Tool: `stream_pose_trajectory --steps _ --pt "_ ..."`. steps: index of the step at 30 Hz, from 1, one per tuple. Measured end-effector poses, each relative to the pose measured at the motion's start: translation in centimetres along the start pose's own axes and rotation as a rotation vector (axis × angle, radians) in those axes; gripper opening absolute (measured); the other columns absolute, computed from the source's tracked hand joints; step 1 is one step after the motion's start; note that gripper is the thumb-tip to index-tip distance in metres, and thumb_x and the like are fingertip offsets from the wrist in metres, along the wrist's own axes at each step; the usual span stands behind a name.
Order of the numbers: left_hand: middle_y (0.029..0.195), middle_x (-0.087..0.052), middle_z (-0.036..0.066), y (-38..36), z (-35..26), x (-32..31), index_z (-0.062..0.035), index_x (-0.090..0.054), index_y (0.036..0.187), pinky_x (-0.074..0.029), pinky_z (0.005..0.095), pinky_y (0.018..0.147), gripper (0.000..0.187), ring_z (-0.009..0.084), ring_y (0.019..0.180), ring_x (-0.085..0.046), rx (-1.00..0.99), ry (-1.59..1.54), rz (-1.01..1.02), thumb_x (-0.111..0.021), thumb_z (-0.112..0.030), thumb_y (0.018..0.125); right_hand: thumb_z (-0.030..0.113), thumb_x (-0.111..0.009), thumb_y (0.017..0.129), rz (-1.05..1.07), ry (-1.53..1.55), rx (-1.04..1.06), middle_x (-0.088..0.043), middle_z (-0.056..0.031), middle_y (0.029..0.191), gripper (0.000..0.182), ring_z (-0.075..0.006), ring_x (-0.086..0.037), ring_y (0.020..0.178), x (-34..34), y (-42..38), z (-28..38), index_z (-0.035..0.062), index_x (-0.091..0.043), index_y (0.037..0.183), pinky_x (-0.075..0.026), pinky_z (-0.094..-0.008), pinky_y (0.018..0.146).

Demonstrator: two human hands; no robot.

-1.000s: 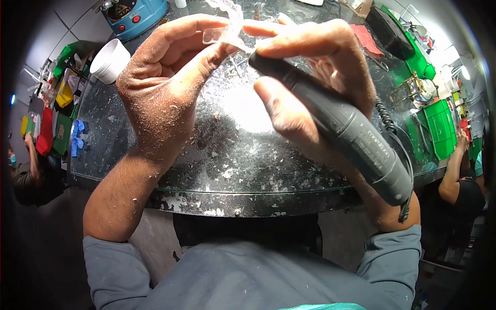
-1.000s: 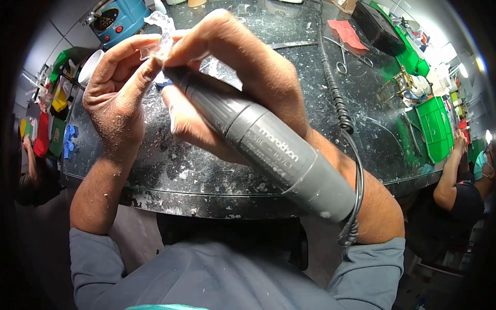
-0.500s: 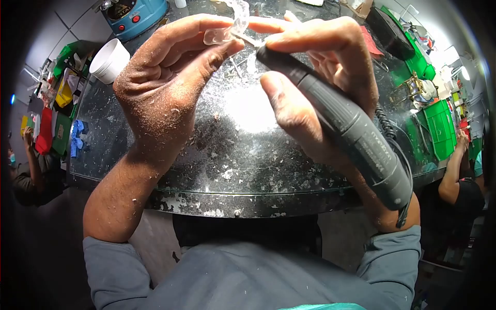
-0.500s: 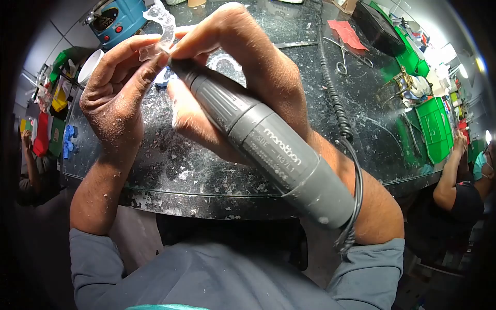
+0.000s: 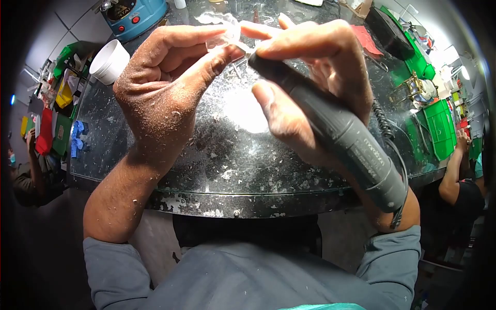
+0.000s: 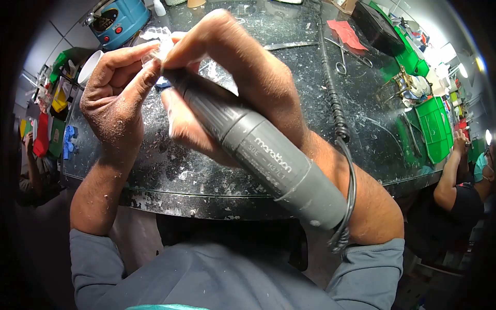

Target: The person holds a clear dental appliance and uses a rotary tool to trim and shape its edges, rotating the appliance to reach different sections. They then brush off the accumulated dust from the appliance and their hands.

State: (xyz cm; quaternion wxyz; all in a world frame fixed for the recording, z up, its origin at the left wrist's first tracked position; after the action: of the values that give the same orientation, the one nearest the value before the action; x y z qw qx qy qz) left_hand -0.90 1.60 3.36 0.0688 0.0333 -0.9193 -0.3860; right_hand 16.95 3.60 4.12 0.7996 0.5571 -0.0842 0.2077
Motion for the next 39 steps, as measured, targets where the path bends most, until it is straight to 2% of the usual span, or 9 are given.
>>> stream_pose_trajectory --steps 2,4,6,8,24,25,29,34,39 --pt "0.104 -0.068 0.016 0.0 0.0 0.1 0.0045 -0.06 0.103 -0.052 0.0271 0.087 0.021 0.0165 0.096 -0.066 0.006 0.014 -0.016 -0.067 0.005 0.083 -0.009 -0.063 0.073 -0.017 0.005 0.012 -0.058 -0.0085 0.105 0.042 -0.03 -0.06 0.113 -0.6 0.1 0.1 0.0019 -0.047 0.11 -0.026 -0.0538 0.109" --pt "0.104 -0.068 0.016 0.1 -0.1 0.0 0.0043 -0.06 0.101 -0.052 0.027 0.087 0.019 0.0165 0.096 -0.065 -0.018 0.002 0.006 -0.066 0.005 0.083 -0.006 -0.07 0.069 -0.172 -0.004 0.052 -0.056 -0.0085 0.089 0.034 -0.015 -0.06 0.08 -0.7 0.1 -0.1 -0.0023 -0.056 0.1 -0.049 -0.0261 0.074" --pt "0.102 -0.068 0.016 -0.1 -0.1 -0.1 0.0042 -0.06 0.1 -0.052 0.0268 0.086 0.018 0.0163 0.096 -0.065 0.005 -0.019 -0.017 -0.066 0.006 0.083 -0.007 -0.069 0.069 -0.178 0.002 0.023 -0.056 -0.0091 0.089 0.033 -0.0151 -0.061 0.083 -0.6 -0.1 0.2 -0.0023 -0.056 0.099 -0.05 -0.0262 0.075" --pt "0.101 -0.068 0.015 -0.1 -0.1 -0.1 0.0041 -0.061 0.099 -0.052 0.0265 0.086 0.017 0.0161 0.095 -0.066 0.027 -0.039 -0.038 -0.066 0.006 0.083 -0.012 -0.065 0.07 -0.033 0.034 0.055 -0.057 -0.0099 0.106 0.047 -0.0319 -0.062 0.11 -0.7 -0.1 0.4 -0.0004 -0.047 0.111 -0.028 -0.0518 0.108" --pt "0.096 -0.069 0.013 -0.2 -0.3 -0.3 0.0036 -0.062 0.096 -0.052 0.0245 0.084 0.014 0.0129 0.089 -0.066 0.022 -0.031 -0.018 -0.066 0.005 0.083 -0.014 -0.064 0.071 -0.195 0.11 0.148 -0.056 -0.0115 0.105 0.045 -0.0312 -0.062 0.108 -1.3 -0.2 -0.4 -0.0017 -0.047 0.11 -0.037 -0.0476 0.105" --pt "0.096 -0.069 0.012 -0.2 -0.3 -0.3 0.0035 -0.062 0.096 -0.052 0.0242 0.083 0.014 0.0126 0.088 -0.066 0.017 -0.025 -0.017 -0.067 0.005 0.083 -0.013 -0.063 0.074 -0.019 -0.098 0.074 -0.054 -0.0122 0.104 0.042 -0.0302 -0.062 0.107 -0.9 0.0 0.0 -0.0028 -0.047 0.111 -0.042 -0.0445 0.102" --pt "0.095 -0.069 0.012 -0.1 -0.4 -0.3 0.0033 -0.062 0.096 -0.052 0.0234 0.083 0.014 0.0119 0.088 -0.066 0.046 -0.031 -0.02 -0.067 0.005 0.083 -0.012 -0.062 0.075 -0.112 0.034 0.14 -0.053 -0.0127 0.106 0.04 -0.0286 -0.062 0.107 -0.8 -0.2 0.0 -0.0033 -0.047 0.111 -0.046 -0.0421 0.099" --pt "0.092 -0.069 0.01 -0.1 -0.5 -0.4 0.0027 -0.062 0.094 -0.052 0.0229 0.081 0.012 0.0109 0.086 -0.066 0.087 -0.041 -0.035 -0.067 0.005 0.083 -0.01 -0.062 0.075 -0.076 -0.037 -0.075 -0.052 -0.0118 0.105 0.039 -0.0268 -0.062 0.107 -0.9 0.5 0.7 -0.0034 -0.047 0.11 -0.048 -0.0389 0.097" --pt "0.091 -0.069 0.009 -0.1 -0.5 -0.4 0.0023 -0.062 0.093 -0.052 0.0227 0.081 0.012 0.0105 0.085 -0.066 0.1 -0.045 -0.041 -0.068 0.004 0.083 -0.012 -0.061 0.075 0.01 -0.015 0.101 -0.052 -0.0118 0.104 0.039 -0.0267 -0.061 0.107 -0.2 -0.6 -1.3 -0.0033 -0.047 0.11 -0.049 -0.0377 0.096"
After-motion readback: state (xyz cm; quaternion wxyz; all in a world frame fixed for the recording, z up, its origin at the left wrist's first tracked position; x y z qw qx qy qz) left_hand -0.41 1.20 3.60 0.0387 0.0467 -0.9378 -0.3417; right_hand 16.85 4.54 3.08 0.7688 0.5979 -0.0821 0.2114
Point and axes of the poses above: each hand's wrist, its own y-axis towards the middle knuckle, its own x-axis out of the back of the hand, z = x × y, the point moved 3 cm from there along y, towards the middle knuckle
